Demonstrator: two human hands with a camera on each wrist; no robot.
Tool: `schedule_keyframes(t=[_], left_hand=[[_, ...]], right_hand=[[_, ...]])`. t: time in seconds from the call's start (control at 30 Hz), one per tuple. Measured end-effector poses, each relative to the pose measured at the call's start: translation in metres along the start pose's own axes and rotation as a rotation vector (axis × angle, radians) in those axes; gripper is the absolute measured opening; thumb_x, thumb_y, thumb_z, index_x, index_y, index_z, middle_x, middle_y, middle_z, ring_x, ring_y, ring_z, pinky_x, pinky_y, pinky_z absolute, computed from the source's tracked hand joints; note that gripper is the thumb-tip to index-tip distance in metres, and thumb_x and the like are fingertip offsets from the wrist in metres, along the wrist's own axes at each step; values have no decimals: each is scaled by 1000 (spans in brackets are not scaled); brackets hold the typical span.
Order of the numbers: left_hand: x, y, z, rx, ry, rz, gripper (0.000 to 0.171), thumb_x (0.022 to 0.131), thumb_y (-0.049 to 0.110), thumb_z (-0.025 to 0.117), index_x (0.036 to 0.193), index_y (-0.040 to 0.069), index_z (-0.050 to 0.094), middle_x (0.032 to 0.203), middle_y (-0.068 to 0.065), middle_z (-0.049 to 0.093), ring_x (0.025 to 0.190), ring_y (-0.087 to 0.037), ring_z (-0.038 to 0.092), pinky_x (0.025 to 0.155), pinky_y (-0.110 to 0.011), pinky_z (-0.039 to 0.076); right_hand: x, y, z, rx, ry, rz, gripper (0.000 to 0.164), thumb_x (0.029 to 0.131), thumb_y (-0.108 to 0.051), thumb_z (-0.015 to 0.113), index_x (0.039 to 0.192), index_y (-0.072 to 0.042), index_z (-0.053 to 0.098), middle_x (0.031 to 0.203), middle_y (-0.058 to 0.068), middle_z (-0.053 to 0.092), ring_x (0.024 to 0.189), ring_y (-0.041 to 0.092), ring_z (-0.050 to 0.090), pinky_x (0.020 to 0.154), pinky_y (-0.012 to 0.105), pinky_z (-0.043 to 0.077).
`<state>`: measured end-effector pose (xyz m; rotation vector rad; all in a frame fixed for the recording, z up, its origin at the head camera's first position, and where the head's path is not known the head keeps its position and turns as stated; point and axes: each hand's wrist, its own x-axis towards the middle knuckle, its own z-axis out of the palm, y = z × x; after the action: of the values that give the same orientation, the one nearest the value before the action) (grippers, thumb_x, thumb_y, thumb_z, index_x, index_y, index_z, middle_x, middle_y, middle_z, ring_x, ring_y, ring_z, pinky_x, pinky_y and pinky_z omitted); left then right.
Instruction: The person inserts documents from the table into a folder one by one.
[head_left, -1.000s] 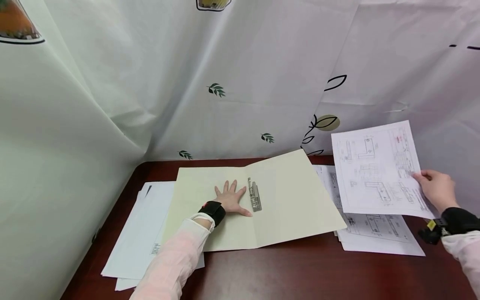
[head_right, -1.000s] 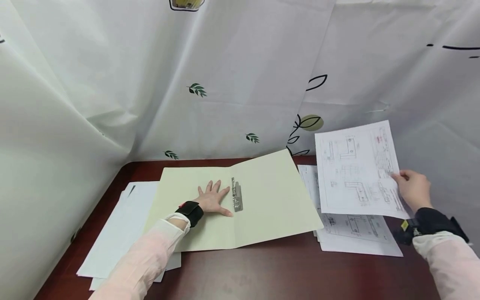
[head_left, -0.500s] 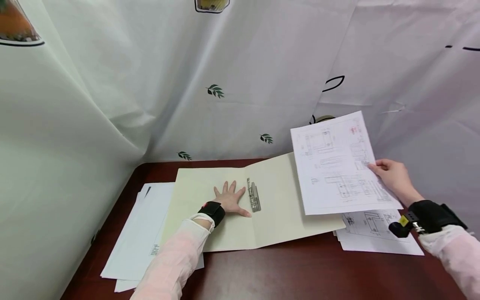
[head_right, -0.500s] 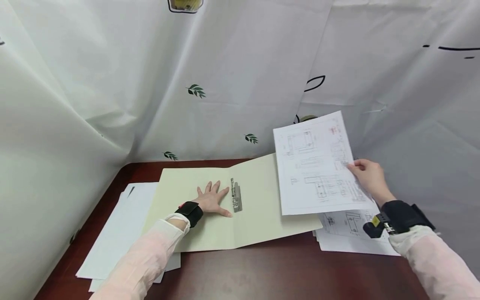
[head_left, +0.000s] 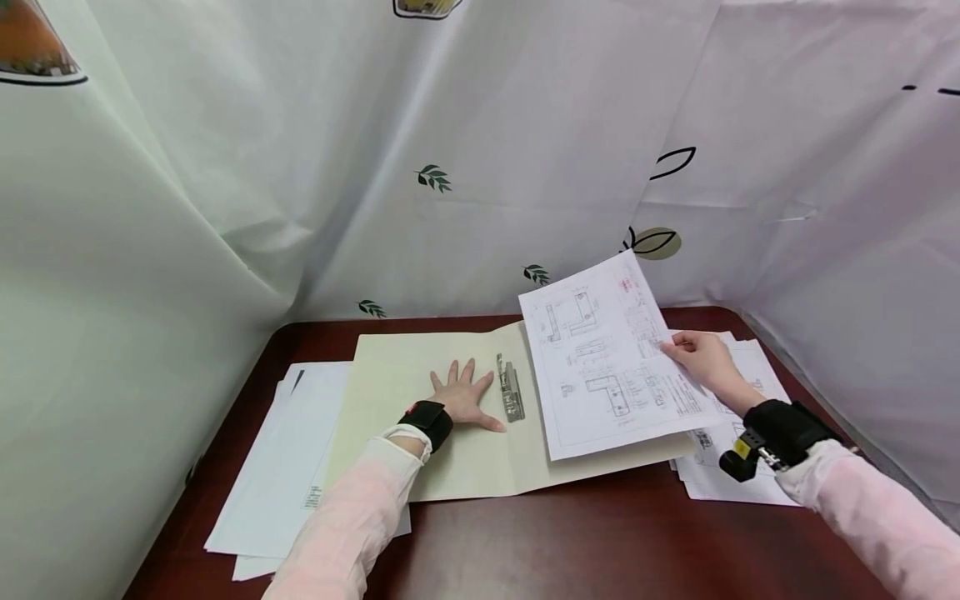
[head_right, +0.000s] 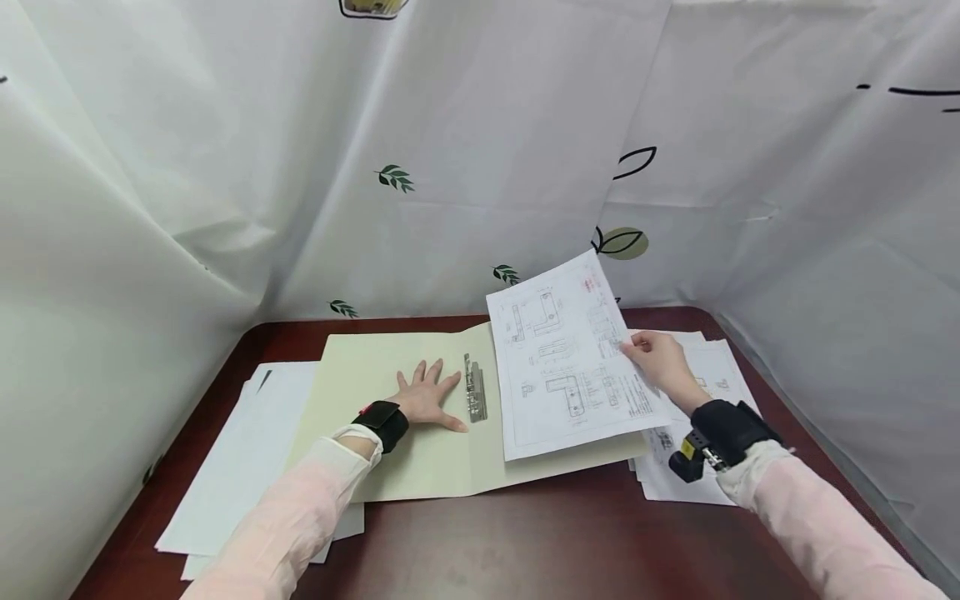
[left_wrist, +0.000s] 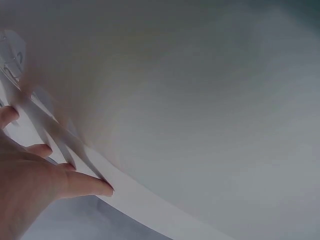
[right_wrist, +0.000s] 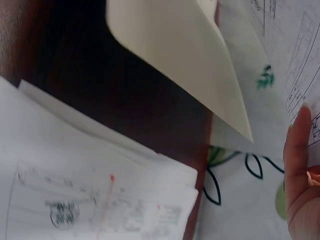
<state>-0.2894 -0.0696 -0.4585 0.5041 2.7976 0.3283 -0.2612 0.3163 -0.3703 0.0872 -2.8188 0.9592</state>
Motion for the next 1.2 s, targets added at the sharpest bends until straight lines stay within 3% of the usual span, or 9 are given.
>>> schedule_keyframes(t=[0.43, 1.2], left_hand=[[-6, 2, -4, 9, -1, -10, 103, 78, 63, 78, 161, 21, 32, 168, -19, 12, 153, -47, 3, 112, -76, 5], [5, -1, 1, 0, -11, -21, 106, 75, 65, 79, 160, 22, 32, 168, -18, 10, 153, -46, 2, 112, -77, 4]], right_hand=[[5, -18, 31, -14, -57, 21, 25, 99, -8, 62, 100, 17, 61, 81, 23, 64, 70, 25, 57, 66, 32, 41], [6, -16, 54, 14, -120, 72, 24, 98, -6, 62, 100, 17, 63, 79, 18, 63, 71, 24, 55, 65, 30, 38]])
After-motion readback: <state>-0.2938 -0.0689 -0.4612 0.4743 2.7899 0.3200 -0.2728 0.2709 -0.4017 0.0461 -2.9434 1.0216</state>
